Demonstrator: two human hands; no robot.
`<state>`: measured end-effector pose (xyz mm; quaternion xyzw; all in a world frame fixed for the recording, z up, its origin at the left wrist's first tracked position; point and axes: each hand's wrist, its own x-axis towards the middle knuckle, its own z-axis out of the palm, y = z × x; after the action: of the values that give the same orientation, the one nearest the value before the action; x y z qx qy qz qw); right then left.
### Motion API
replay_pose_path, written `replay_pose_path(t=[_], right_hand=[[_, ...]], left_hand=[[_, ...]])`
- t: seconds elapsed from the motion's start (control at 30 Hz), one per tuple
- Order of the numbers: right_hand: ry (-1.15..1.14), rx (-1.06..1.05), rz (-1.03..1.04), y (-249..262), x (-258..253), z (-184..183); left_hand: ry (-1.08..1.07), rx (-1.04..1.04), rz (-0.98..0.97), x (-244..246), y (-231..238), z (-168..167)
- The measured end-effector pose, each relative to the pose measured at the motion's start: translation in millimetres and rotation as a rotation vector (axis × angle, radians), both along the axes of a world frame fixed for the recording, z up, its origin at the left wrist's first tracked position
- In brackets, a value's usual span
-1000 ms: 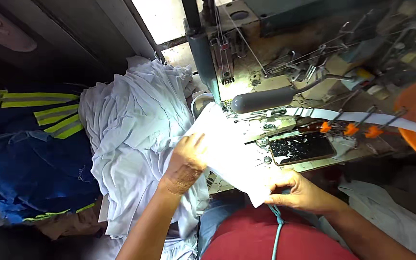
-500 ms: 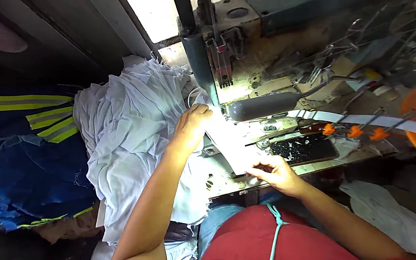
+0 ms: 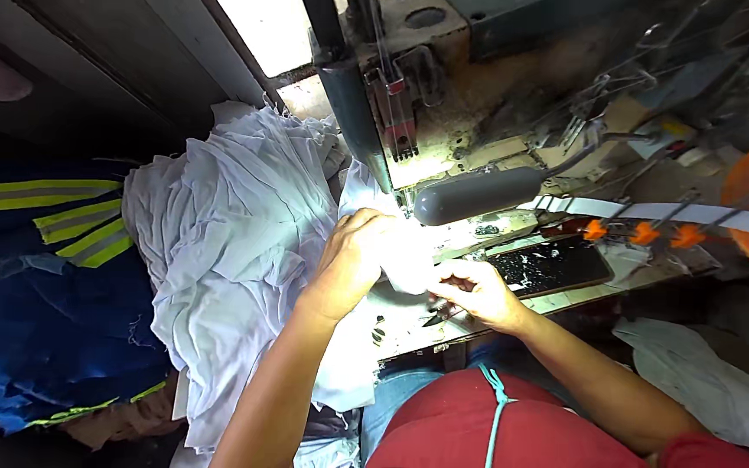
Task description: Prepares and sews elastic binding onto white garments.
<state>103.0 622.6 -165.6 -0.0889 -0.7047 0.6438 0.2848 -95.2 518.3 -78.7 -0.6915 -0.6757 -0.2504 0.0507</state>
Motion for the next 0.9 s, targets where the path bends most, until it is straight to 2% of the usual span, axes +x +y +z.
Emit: replay_pose_path(t=[0.1,0.23,0.3,0.47,0.57,0.63,0.7,0.77,0.83,0.9], right_hand=[[-0.005,0.038,-0.062,3.5,-9.1,9.0],[0.023,0.157,-0.097,8.5,-17.8,21.8],[0.021,0.195,-0.111,10.8,-21.9,23.9],[-0.071,0.164,-0.061,18.1,-26.2,30.5],[-0.106,0.090,-0.056,18.0,-30.2,33.1],[-0.116,0.043,-0.063,16.6,-32.3,36.4],[-0.131,0.031,-0.065,16.2,-32.5,41.7],[-0.159,0.044,-0.061,17.1,-31.3,46.7],[-0.137,0.049,-0.049,14.6,-32.3,48.0],[-0.101,0.061,-0.008,9.6,-32.3,49.1]], left_hand=[[0.150,0.061,-0.001,-4.5,9.6,-1.1],[0.161,0.147,0.083,2.1,6.1,-0.8],[0.152,0.123,0.121,8.1,-2.1,0.9],[-0.012,-0.052,0.028,17.4,-26.3,19.4],[-0.038,-0.008,0.134,-10.8,-19.5,32.0],[-0.159,-0.112,0.289,-44.5,-4.3,20.8],[-0.312,-0.136,0.363,-65.5,8.3,-2.9],[-0.435,-0.064,0.363,-70.0,9.0,-18.9],[-0.589,0.075,0.350,-62.4,-2.9,-18.7],[-0.736,0.193,0.235,-50.8,-25.3,-9.6]])
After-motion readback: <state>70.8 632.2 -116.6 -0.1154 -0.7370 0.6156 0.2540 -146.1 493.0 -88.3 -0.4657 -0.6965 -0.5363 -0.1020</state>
